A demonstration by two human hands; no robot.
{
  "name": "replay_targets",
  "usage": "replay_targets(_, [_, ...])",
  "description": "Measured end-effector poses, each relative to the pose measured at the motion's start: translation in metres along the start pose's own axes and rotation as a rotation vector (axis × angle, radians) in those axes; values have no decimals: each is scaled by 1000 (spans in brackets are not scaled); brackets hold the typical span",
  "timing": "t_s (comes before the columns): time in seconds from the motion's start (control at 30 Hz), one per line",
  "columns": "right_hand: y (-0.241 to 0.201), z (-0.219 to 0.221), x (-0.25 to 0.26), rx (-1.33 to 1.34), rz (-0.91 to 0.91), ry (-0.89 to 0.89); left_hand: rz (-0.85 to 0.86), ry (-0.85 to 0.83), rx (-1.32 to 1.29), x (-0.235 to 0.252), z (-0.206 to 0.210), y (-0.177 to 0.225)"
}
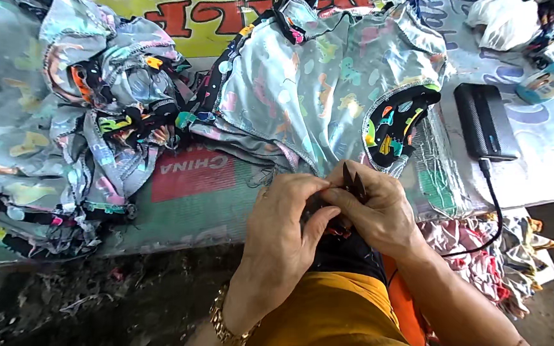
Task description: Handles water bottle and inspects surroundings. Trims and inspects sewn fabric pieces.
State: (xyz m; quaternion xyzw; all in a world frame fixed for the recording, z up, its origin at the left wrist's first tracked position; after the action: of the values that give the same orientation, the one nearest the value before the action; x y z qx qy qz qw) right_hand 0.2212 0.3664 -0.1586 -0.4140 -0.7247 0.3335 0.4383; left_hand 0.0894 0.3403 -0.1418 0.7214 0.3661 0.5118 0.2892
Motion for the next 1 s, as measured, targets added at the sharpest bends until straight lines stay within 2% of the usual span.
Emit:
replay_targets(0.1, [2, -1, 1, 80, -19, -17, -44, -47, 10, 6, 4, -4])
replay_targets(0.3, [-16, -3, -8, -31, -265, 64, 29, -66, 67, 2, 2, 2])
replay_targets(0.53, [-17, -10, -4, -465, -125, -61, -11, -109, 39, 11, -8, -9])
replay_targets(0.87, [-15, 0, -9, -643, -73, -93, -70, -127, -11, 17, -13, -18])
replay_targets(1.0, [-19, -1, -13, -705, -113, -60, -1, -42, -46, 9, -15, -10])
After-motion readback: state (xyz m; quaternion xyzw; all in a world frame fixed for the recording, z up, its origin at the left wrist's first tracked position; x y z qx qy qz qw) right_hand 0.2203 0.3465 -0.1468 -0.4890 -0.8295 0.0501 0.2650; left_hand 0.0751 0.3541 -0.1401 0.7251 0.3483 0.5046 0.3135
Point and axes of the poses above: each hand's wrist, its own x-axis towards the middle knuckle, its own z-axis out of the palm, y = z × x, the point moved 10 cm from there along x, towards the middle knuckle, and after that the axes turned 15 degrees about -x, right-handed, at the moved point
